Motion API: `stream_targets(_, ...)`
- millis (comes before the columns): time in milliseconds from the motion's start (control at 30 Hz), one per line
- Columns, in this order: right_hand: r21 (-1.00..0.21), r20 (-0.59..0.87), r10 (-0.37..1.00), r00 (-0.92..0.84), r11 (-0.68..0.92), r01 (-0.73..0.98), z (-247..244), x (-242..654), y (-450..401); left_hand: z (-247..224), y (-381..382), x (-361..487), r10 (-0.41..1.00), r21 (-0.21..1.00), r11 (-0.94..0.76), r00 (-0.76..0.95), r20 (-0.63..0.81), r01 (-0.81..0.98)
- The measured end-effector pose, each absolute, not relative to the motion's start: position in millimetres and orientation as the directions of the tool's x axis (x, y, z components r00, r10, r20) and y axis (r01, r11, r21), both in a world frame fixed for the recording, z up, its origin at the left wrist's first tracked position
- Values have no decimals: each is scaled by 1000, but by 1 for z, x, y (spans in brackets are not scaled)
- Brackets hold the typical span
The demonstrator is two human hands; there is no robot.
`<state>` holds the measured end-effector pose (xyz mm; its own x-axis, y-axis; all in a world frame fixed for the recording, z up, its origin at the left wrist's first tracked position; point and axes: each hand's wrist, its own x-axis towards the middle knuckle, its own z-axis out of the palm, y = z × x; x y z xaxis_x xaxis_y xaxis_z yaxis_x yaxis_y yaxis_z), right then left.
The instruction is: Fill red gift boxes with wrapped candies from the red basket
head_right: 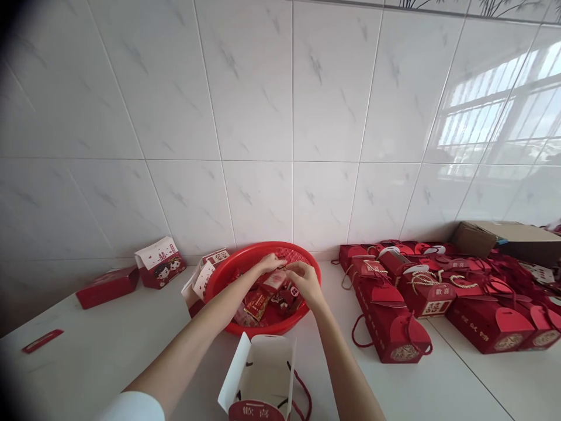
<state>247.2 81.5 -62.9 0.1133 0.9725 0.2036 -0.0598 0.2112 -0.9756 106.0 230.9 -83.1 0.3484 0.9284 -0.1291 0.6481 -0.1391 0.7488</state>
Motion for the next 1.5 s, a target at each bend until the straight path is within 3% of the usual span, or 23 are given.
stream_targets(200,-973,194,967,164,210,-91,-66,247,84,-85,222,114,924,766,-111,349,-154,633)
stream_targets(433,-958,201,904,377,263,-118,-69,250,90,-54,216,105,892,894,-138,445,-74,425)
stream_targets(633,-969,165,912,375,222,-112,-67,250,90,-23,193,97,816,963,-187,576,41,196)
stream_targets(800,-969,119,963,240,165,-182,-69,246,90,-18,170,95,763,972,-202,641,77,123)
stream_targets(967,-958,232,948,219,262,-119,-75,246,88,-28,167,95,776,942,-255,628,64,220)
stream_targets(1100,-957,231,945,230,263,-122,-79,246,90,-42,183,91,828,890,-307,556,74,337)
stream_targets(1300,-934,165,957,237,229,-275,-73,246,90,-70,207,83,908,792,-273,419,23,547)
stream_targets(1500,-873,68,960,272,189,-449,-62,249,85,-92,204,90,838,702,-330,538,-90,632)
